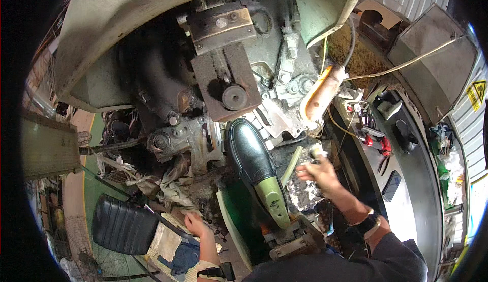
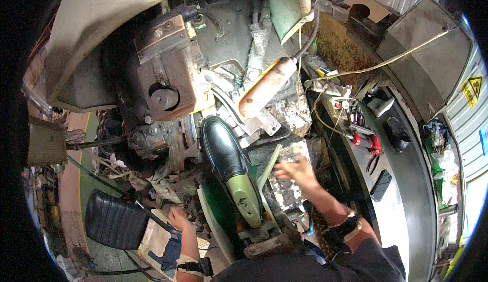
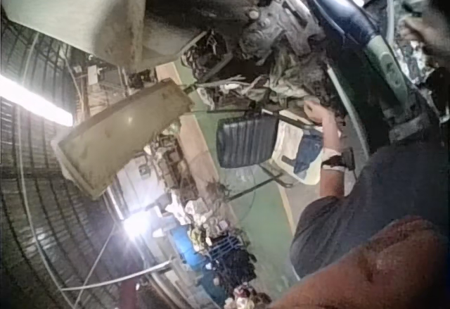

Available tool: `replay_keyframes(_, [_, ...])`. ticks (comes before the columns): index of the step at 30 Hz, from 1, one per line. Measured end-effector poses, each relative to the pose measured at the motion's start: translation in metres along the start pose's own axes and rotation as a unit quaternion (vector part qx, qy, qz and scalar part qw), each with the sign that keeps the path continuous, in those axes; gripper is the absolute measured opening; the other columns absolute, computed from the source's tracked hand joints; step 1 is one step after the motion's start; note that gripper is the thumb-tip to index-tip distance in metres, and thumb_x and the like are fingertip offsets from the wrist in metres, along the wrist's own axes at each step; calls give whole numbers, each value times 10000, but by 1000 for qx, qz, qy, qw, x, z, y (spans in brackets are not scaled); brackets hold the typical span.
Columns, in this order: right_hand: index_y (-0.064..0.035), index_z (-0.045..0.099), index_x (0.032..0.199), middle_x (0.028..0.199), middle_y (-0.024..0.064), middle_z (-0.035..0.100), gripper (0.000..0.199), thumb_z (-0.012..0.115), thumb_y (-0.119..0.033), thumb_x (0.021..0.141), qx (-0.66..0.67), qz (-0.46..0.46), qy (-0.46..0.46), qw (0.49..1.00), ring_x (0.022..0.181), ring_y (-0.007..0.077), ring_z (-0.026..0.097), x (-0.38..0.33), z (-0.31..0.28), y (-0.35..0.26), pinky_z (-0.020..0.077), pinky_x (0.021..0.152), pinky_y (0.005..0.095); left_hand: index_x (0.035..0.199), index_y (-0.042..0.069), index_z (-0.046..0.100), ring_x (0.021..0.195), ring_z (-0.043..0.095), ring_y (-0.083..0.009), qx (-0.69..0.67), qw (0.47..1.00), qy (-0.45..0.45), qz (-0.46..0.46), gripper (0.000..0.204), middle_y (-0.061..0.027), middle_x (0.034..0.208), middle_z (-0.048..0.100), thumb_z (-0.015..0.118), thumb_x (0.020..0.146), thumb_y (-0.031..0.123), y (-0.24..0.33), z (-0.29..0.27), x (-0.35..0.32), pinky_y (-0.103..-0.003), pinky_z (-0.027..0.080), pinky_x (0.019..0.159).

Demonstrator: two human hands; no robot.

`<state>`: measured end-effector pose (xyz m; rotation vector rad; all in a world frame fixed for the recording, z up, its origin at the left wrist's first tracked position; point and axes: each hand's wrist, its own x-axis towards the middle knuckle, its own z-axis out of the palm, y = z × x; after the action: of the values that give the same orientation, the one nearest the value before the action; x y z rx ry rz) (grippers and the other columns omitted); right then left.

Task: Operating a toe-lasting machine to shape and attach the front part of the shoe upper to the insole.

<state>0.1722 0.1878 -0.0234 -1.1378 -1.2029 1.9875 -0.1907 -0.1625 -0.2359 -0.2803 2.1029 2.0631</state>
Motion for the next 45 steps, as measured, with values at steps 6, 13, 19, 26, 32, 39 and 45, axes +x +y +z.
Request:
replay_keyframes(6, [49, 106, 1537, 1041, 155, 681, 887, 697, -128, 900, -149, 95, 189, 966, 991, 192, 643, 45, -110, 77, 518, 852, 338, 1502, 105, 367, 1356, 416, -277, 144, 938, 43, -313, 724, -104, 1530, 404, 363, 991, 618, -134, 13, -43, -481, 349, 1103])
replay_keyframes(13, [68, 197, 1507, 1313, 202, 603, 862, 725, -73, 841, -72, 56, 183, 979, 1204, 269, 581, 47, -131, 110, 458, 1007, 377, 1485, 110, 380, 1282, 466, -283, -88, 909, -103, -394, 689, -118, 1496, 429, 464, 981, 572, -103, 2, -54, -466, 402, 1040])
replay_keyframes(19, [-7, 267, 1487, 1353, 203, 586, 793, 715, -144, 847, -146, 64, 374, 914, 1215, 289, 575, 16, -195, 168, 443, 1021, 418, 1403, 19, 459, 1112, 556, -292, 49, 989, 59, -122, 580, -152, 1364, 519, 558, 964, 384, -55, -24, -50, -403, 463, 939])
replay_keyframes(26, [28, 252, 1508, 1280, 197, 631, 848, 740, -110, 828, -108, 108, 288, 945, 1115, 276, 625, -6, -174, 205, 506, 898, 386, 1414, 83, 468, 1182, 508, -290, 65, 980, 71, -175, 601, -117, 1356, 510, 599, 929, 413, -36, -64, -72, -442, 428, 943])
replay_keyframes(32, [26, 495, 1336, 1172, 184, 680, 675, 793, -171, 764, -288, 80, 203, 932, 1039, 284, 662, 32, -184, 270, 521, 864, 380, 1336, 86, 447, 1186, 506, -252, -19, 971, 108, -213, 618, -102, 1294, 478, 633, 894, 475, -20, -104, -95, -450, 454, 885])
replay_keyframes(39, [-19, 437, 1321, 1011, 125, 672, 586, 737, -144, 834, -174, -98, 288, 937, 939, 180, 612, 50, -202, 230, 497, 799, 328, 1320, 119, 492, 1084, 553, -240, -92, 988, -32, -117, 514, -96, 1230, 546, 641, 919, 404, 60, -57, -85, -362, 430, 929])
replay_keyframes(45, [-11, 460, 1329, 1148, 146, 626, 572, 738, -104, 837, -207, -169, 291, 919, 1011, 224, 602, -13, -193, 207, 488, 897, 394, 1324, 61, 514, 1129, 578, -264, -103, 969, -214, 66, 486, -128, 1289, 559, 642, 931, 317, 186, 86, -144, -436, 443, 1000])
